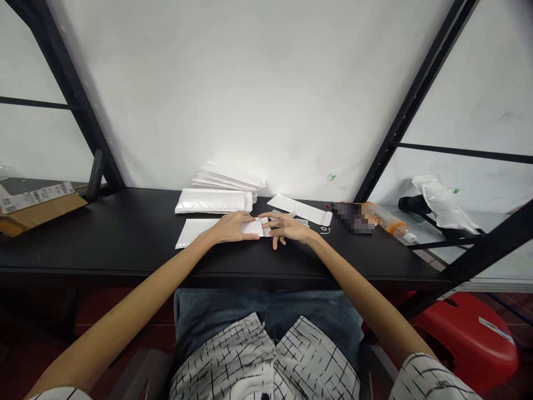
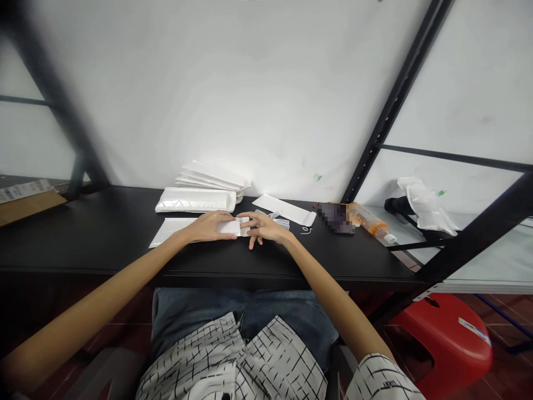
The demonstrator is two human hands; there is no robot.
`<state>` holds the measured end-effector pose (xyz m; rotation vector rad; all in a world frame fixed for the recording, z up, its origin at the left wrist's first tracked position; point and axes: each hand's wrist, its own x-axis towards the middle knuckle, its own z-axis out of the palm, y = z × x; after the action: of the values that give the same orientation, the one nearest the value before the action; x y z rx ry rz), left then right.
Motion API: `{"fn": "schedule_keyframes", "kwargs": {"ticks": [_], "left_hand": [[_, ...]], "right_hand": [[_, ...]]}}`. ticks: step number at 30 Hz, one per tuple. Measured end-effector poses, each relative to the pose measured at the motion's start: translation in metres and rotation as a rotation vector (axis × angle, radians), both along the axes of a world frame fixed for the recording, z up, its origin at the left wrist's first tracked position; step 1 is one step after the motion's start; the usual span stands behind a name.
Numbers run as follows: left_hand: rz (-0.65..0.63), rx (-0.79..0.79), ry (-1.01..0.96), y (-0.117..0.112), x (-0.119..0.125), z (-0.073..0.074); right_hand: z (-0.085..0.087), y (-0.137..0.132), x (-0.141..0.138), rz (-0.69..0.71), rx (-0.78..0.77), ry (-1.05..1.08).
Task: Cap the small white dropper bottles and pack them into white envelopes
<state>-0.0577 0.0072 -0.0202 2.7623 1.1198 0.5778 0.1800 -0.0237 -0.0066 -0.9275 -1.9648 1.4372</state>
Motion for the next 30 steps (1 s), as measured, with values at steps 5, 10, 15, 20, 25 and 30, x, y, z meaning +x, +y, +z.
{"fn": "schedule_keyframes", "kwargs": {"ticks": [5, 10, 15, 20, 25, 30], "left_hand": [[0.026, -0.018, 0.017, 0.0, 0.0, -0.001], [0.017, 0.016, 0.021, 0.0, 0.0, 0.0], [0.02, 0.016, 0.032, 0.0, 0.0, 0.001], [0.016, -0.008, 0.043, 0.001, -0.002, 0.0], [-0.013, -0.012, 0.049, 0.001, -0.006, 0.0], [-0.027, -0.012, 0.062, 0.002, -0.006, 0.0]], "right_hand": [[0.005, -0.006, -0.002, 0.056, -0.057, -0.006], [0.002, 0.006, 0.006, -0.261, 0.189, -0.037], [-0.003, 0.015, 0.014, -0.668, 0.723, -0.43], [-0.007, 0.013, 0.01, -0.569, 0.84, -0.776], [-0.012, 0.014, 0.007, -0.492, 0.81, -0.824], [-0.014, 0.015, 0.008, -0.457, 0.822, -0.8]]}}
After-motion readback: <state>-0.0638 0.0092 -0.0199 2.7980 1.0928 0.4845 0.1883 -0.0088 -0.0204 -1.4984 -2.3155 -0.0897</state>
